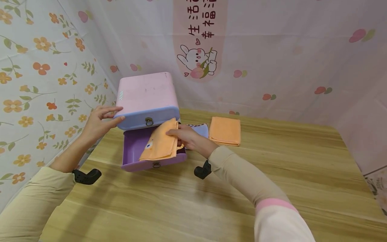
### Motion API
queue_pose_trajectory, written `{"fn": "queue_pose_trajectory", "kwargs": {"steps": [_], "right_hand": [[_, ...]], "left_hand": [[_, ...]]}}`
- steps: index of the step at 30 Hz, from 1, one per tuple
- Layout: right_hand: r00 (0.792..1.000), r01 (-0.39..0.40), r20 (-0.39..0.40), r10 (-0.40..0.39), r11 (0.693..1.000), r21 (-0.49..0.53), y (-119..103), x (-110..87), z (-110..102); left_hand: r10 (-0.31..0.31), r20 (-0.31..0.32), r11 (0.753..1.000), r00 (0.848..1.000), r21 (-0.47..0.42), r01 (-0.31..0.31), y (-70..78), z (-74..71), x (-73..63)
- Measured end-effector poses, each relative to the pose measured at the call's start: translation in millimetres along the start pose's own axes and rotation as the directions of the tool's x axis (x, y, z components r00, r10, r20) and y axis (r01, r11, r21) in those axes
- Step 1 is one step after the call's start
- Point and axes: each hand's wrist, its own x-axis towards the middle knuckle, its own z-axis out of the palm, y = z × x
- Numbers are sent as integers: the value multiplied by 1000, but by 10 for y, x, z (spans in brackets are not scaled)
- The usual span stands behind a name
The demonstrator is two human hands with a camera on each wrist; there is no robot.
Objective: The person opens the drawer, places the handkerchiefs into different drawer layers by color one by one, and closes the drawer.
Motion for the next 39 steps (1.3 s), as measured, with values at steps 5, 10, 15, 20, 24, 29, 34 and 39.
{"fn": "queue_pose_trajectory", "kwargs": {"steps": [5, 10, 15, 20, 24, 29, 34, 39], "right_hand": [[1000, -6, 1, 6, 1000, 21, -9, 70, 64], [999, -33, -8, 34, 998, 46, -22, 114, 141], [999, -47, -2, 48, 995, 90, -68, 143, 245], [997, -70, -15, 72, 992, 102, -103, 181, 361], [996, -84, -27, 87, 992, 93, -124, 216, 435], [995, -89, -46, 93, 993, 82, -142, 265, 484], [992, -101, -63, 107, 991, 89, -129, 305, 489], [989, -117, -76, 127, 986, 122, -88, 319, 449]], "left_hand": [[-3, -7, 1000, 1000, 2, 3, 3, -3, -4], [-3, -23, 1000, 1000, -5, 3, 5, 6, -2], [-1, -2, 1000, 1000, -7, 1, 112, -17, -39], [1, -3, 1000, 1000, 0, -1, 44, -9, -10], [7, -5, 1000, 1000, 0, -7, -26, 1, 20], [4, -3, 1000, 1000, -2, -4, -18, 1, 14], [0, -6, 1000, 1000, -1, 0, -18, 2, 13], [9, -9, 1000, 1000, 3, -9, -31, 2, 22]]}}
